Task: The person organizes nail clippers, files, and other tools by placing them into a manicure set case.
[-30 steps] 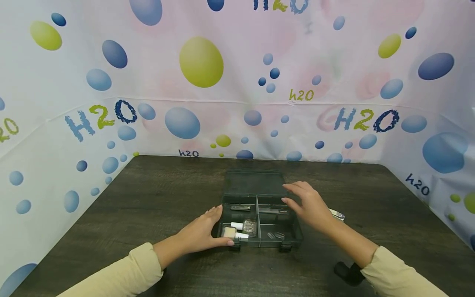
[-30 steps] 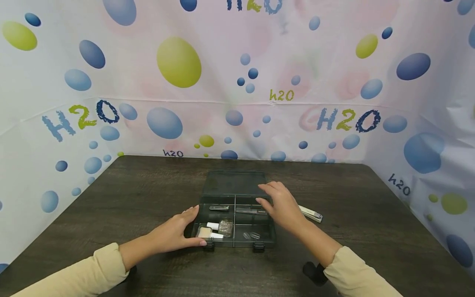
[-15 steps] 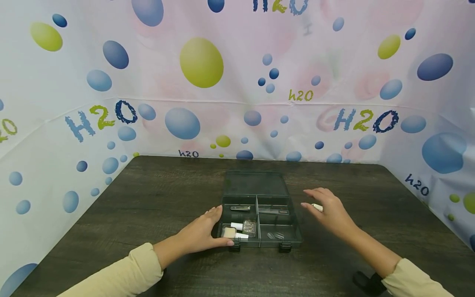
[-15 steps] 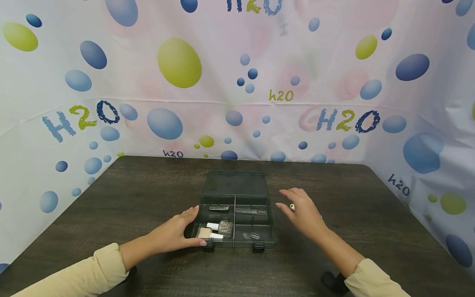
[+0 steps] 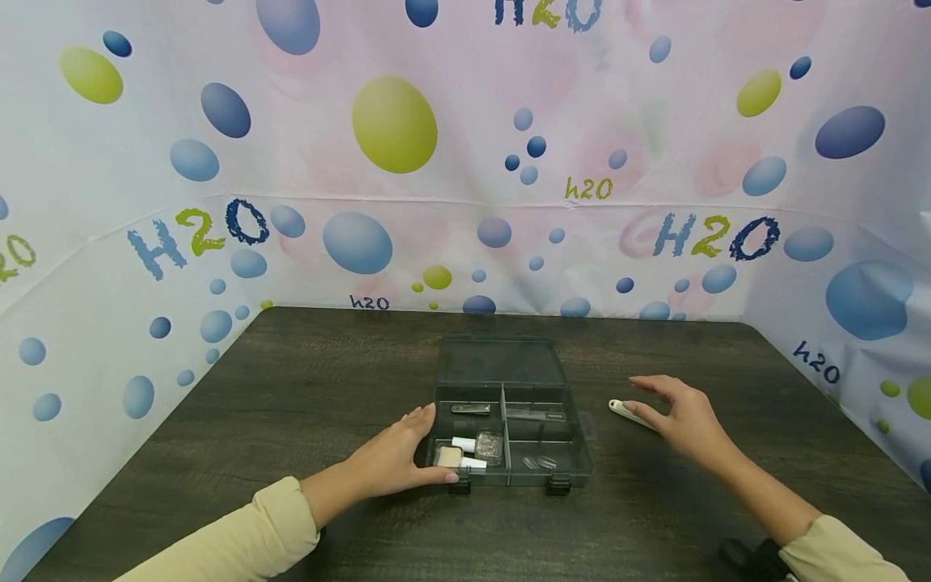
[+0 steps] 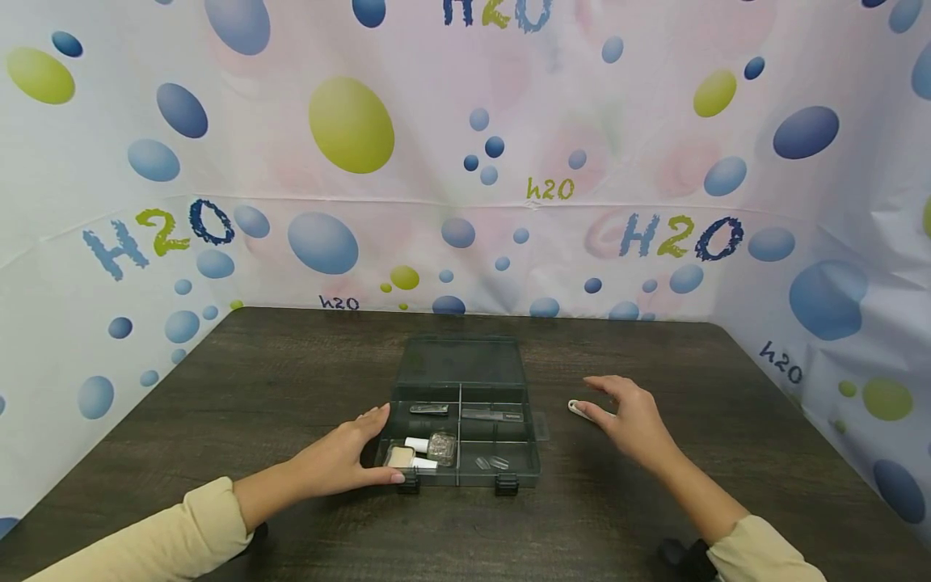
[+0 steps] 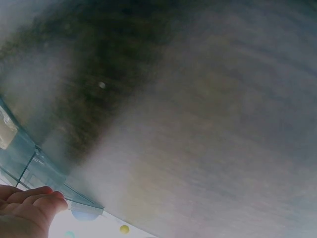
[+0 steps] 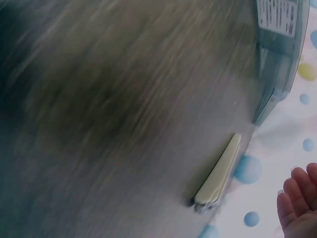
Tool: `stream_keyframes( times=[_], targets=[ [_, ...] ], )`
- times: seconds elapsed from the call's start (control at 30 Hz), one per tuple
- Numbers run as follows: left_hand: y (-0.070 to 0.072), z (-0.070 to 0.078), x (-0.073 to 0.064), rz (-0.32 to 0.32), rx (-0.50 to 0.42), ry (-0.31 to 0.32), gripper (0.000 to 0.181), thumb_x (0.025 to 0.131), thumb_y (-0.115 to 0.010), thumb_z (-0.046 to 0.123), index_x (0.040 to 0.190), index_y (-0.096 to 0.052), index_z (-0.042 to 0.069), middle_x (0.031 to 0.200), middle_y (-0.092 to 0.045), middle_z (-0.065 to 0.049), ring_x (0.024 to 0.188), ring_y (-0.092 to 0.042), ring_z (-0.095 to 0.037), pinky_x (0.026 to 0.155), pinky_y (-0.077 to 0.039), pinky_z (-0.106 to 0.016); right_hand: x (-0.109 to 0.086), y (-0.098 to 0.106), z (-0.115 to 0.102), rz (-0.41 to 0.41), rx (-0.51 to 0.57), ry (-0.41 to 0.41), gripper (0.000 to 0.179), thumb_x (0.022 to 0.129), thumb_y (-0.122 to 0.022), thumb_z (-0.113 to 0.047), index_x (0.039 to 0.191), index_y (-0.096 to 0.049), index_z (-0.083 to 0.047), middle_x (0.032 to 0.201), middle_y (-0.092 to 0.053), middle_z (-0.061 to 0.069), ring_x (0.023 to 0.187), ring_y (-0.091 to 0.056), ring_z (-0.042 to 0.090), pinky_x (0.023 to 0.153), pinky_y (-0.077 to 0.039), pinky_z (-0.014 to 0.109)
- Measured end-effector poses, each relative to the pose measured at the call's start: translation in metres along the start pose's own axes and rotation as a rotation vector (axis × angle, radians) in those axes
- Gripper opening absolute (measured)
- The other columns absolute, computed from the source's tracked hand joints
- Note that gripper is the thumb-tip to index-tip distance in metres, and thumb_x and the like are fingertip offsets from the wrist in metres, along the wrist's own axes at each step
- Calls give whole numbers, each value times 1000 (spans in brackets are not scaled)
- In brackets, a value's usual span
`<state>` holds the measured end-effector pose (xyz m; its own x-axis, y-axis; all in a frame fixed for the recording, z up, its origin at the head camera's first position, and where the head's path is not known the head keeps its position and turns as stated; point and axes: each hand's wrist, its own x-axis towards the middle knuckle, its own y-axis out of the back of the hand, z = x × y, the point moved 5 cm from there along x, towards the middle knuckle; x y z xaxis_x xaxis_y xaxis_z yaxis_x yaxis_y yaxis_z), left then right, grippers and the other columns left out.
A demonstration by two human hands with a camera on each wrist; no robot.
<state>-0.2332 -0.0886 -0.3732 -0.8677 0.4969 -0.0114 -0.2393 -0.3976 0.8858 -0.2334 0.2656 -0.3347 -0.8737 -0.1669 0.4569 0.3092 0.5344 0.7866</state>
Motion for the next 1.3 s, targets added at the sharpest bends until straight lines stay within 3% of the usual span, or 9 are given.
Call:
stream_keyframes(
  times=[0.27,0.4,0.53,0.67,0.97,1.3],
  targets=[
    [0,0,0,0,3,7,99,77,-65,59,145,-27,-3,148,-29,-23,136,-29,-40,104,-33,-57,-7,4,26,-34,20,-100,41,84,-69,-19,117,-61,5,113,-62,26,98,-60,43,78,-51,52],
    [0,1,0,-3,3,8,99,77,-65,58,145,-27,-2,148,-29,-23,136,-29,-40,104,-33,-58,-11,4,40,-86,40,-156,42,87,-66,-23,117,-60,5,113,-63,26,96,-62,39,73,-54,42],
    [1,1,-1,-2,3,6,99,77,-65,58,145,-26,-3,148,-28,-23,136,-29,-41,105,-32,-58,-13,3,53,-130,50,-203,42,88,-65,-25,116,-61,6,110,-65,24,87,-66,22,65,-53,27],
    [1,1,-1,-5,1,0,99,77,-65,58,145,-26,-3,149,-28,-23,136,-29,-41,105,-32,-58,-16,2,63,-168,52,-243,44,88,-65,-27,115,-61,7,109,-65,24,82,-63,9,65,-52,23],
    [0,1,-1,-13,-1,0,99,77,-64,59,145,-26,-3,149,-27,-23,136,-29,-41,105,-32,-58,-22,-1,73,-223,49,-295,45,88,-64,-27,113,-60,10,104,-66,25,83,-64,23,63,-52,26],
    [0,0,0,-9,4,-1,100,77,-64,60,145,-26,-2,149,-28,-24,136,-30,-42,104,-33,-58,-23,-5,76,-270,43,-307,39,86,-66,-21,109,-63,10,95,-67,19,78,-62,16,61,-47,24]
  ],
)
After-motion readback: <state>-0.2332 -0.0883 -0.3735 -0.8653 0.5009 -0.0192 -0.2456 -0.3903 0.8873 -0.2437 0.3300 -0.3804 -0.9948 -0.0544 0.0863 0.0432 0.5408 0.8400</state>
